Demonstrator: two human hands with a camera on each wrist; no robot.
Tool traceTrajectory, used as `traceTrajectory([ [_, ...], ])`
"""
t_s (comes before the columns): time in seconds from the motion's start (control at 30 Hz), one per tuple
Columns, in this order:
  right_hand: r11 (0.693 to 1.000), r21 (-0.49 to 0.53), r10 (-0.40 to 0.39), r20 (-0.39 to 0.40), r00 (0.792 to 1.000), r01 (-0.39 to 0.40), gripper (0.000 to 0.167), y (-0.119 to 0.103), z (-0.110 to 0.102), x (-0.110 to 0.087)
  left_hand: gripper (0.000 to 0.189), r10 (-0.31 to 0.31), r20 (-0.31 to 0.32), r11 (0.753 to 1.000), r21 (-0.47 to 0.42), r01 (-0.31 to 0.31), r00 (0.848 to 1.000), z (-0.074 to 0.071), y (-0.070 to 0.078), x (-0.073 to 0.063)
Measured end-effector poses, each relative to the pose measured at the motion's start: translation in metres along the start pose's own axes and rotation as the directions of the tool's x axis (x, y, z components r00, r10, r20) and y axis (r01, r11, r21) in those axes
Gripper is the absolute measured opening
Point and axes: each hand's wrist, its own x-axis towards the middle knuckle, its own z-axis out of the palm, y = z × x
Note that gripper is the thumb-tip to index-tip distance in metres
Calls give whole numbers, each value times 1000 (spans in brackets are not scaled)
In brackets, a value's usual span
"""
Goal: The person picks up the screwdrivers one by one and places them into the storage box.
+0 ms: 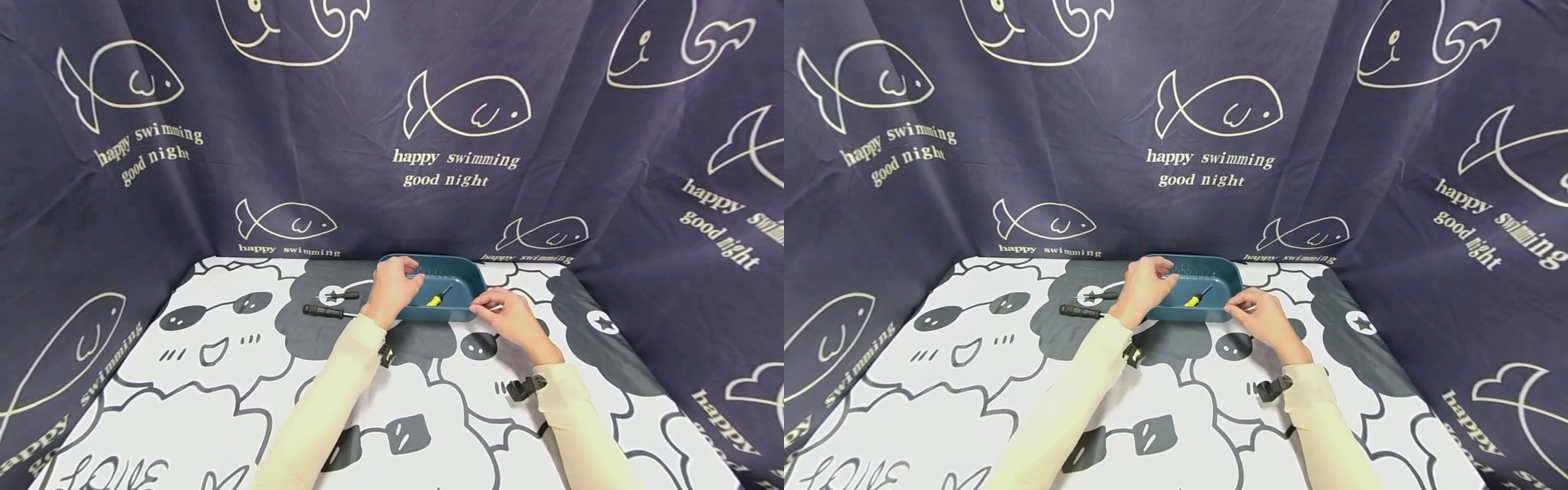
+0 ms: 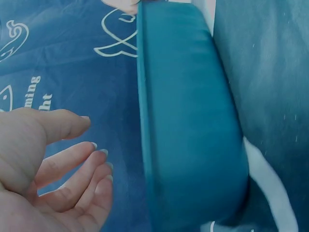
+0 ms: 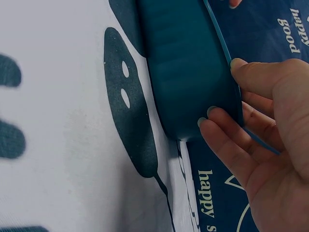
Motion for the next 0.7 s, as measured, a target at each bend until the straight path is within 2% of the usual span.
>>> traceTrajectory([
  [0.33,1000,-12,-12,-5,1000,12,14,1,1,0,24,20,-1,1000,7,-20,1000,-19,-19,-7],
  [0.47,1000,-16,-16,-1,1000,16,10,2,3,1,21,20,9,1000,6,-20,1000,-30,-31,-10],
  [0.7,1000,-7,10,-5,1000,-10,11,2,3,1,20,27,-19,1000,4,-27,999,-52,-53,-12],
])
